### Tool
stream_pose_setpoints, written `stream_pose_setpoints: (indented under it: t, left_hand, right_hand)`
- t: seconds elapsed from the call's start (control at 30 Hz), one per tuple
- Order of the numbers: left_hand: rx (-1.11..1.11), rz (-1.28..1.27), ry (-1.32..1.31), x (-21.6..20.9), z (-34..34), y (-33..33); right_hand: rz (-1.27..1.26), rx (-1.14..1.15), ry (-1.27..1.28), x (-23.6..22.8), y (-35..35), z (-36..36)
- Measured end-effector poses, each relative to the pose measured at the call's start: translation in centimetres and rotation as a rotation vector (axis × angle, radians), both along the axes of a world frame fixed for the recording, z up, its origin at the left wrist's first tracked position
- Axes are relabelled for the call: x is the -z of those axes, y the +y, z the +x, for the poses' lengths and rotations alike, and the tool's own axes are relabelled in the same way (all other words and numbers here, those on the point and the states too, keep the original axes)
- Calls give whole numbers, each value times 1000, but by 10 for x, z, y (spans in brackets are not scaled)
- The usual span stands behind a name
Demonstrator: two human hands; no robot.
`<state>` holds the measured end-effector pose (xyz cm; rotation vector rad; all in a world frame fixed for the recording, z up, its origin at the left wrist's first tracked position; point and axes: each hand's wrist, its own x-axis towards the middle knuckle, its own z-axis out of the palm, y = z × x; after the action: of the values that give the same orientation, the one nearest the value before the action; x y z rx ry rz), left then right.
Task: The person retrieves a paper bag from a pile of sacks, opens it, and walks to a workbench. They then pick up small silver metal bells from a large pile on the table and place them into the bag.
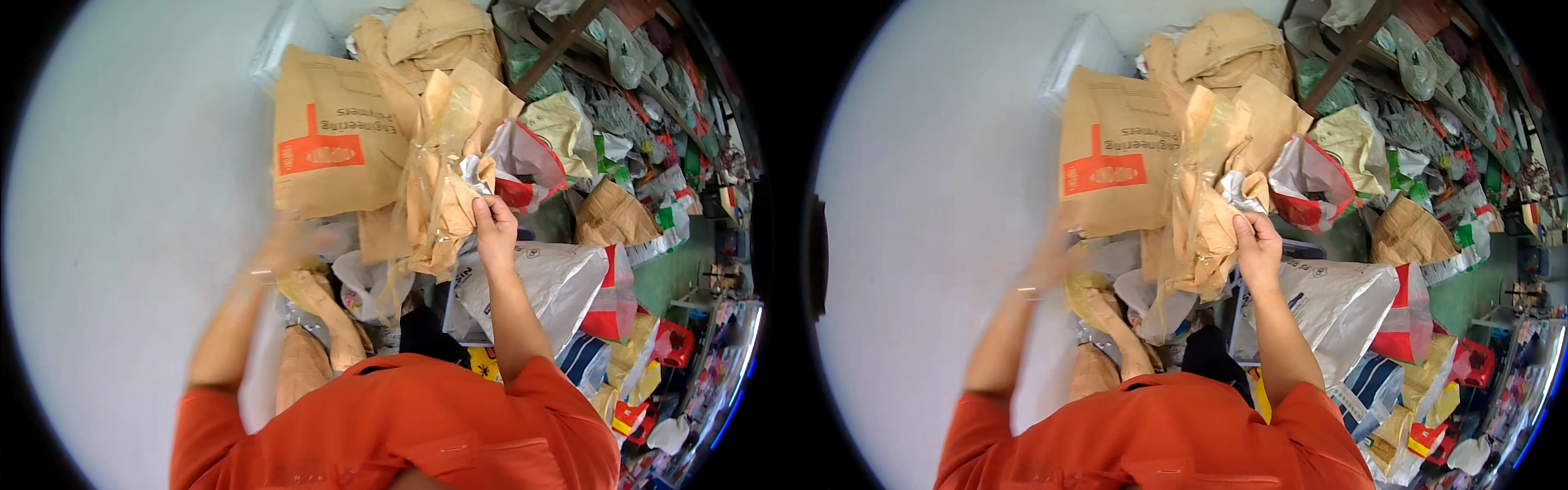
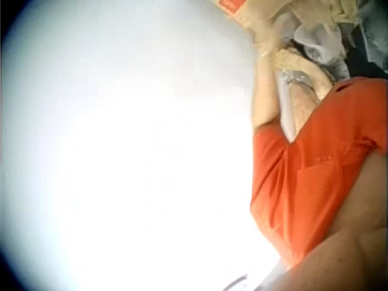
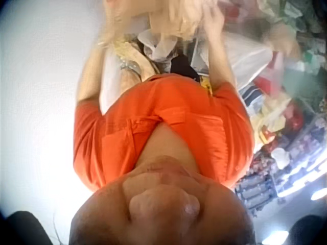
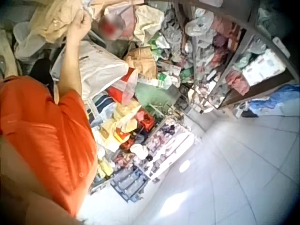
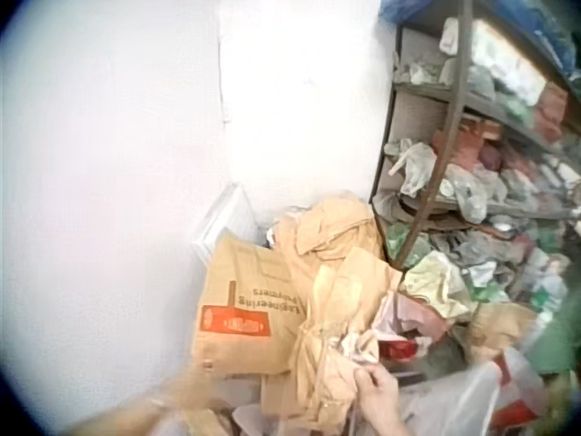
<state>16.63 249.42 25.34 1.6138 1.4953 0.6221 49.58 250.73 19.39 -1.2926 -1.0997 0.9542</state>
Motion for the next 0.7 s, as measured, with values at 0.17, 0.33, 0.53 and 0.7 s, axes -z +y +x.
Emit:
stream_pose_setpoints:
  t: [0.17,0.33,0.53,0.7]
  left_hand:
    - [-140,174,-294,33,117,-39]
    - [-321,189,-8,75,43,-49]
    - [-735,27,-445,39,-2,-29]
    - [-956,-132,-342,46,-100,-26]
  right_hand:
    - [317,-151,-455,-51,-49,-40]
    - [474,-1,-660,-56,-72,-19]
    - [169,211,-201,-29,-81,10]
    - [-93,348,472,-27,-77,97]
